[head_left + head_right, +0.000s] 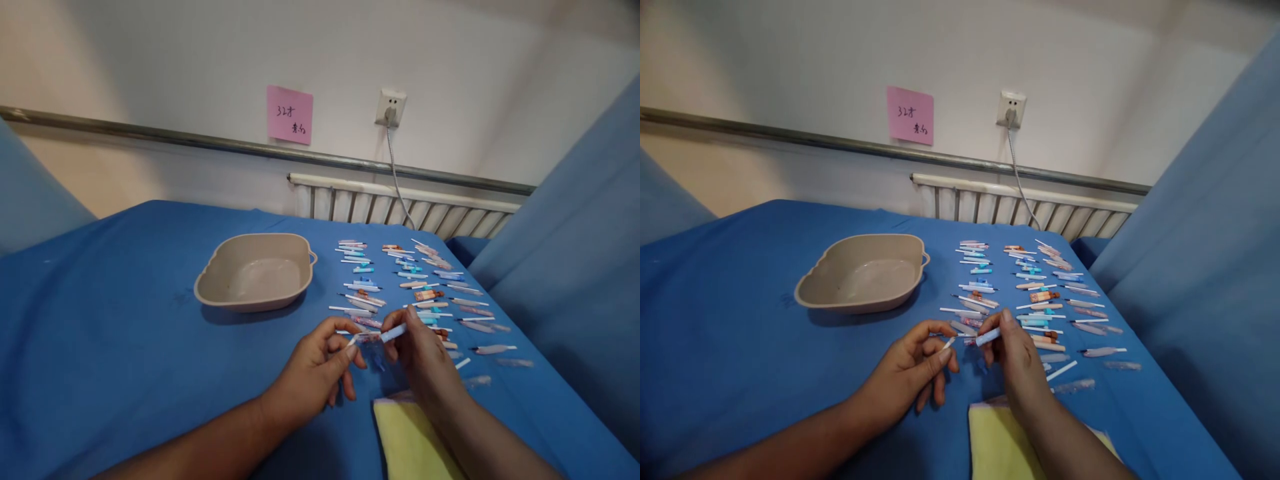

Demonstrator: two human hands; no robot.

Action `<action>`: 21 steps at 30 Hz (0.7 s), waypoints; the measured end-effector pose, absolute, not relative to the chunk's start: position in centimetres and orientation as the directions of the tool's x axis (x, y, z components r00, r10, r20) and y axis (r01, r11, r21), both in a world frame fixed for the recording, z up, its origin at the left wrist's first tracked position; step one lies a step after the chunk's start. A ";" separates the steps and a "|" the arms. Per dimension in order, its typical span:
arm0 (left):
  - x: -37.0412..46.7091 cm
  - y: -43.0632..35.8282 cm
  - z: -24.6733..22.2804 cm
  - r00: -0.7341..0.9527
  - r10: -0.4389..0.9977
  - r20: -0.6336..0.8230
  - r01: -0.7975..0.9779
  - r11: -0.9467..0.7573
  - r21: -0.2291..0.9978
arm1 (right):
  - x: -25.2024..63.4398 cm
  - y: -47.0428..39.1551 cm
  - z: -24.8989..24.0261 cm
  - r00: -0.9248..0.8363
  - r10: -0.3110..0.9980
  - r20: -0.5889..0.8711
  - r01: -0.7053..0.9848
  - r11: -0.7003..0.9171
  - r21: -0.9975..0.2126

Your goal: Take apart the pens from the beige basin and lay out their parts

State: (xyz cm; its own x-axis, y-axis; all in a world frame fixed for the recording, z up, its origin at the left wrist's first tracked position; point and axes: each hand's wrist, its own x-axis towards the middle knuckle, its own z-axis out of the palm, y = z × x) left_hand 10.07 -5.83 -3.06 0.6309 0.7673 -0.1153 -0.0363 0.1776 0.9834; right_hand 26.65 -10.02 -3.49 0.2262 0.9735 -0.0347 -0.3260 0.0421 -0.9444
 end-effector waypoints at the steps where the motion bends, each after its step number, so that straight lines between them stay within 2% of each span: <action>1: 10.1 -5.8 -3.1 0.630 0.768 -0.115 -0.044 0.183 0.982 | 26.6 -10.1 -3.4 0.212 0.977 -0.036 -0.332 0.038 -0.943; 5: 10.1 -5.7 -3.2 0.647 0.754 -0.114 -0.058 0.197 0.979 | 26.4 -10.3 -3.2 0.169 0.985 -0.041 -0.329 0.017 -0.944; 12: 10.0 -5.8 -3.2 0.652 0.753 -0.089 -0.069 0.175 0.982 | 26.2 -10.4 -3.5 0.174 0.985 0.002 -0.175 0.033 -0.984; 21: 9.9 -6.3 -3.2 0.706 0.705 -0.073 0.013 0.089 0.996 | 25.8 -10.9 -2.6 0.203 0.979 0.022 -0.001 0.023 -1.000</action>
State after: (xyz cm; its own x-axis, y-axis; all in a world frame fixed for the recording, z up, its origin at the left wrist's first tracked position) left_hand 9.87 -6.26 -3.21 0.7059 0.7046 -0.0728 0.0135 0.0895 0.9959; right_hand 25.82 -10.86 -2.56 0.2034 0.9788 0.0219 -0.0009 0.0225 -0.9997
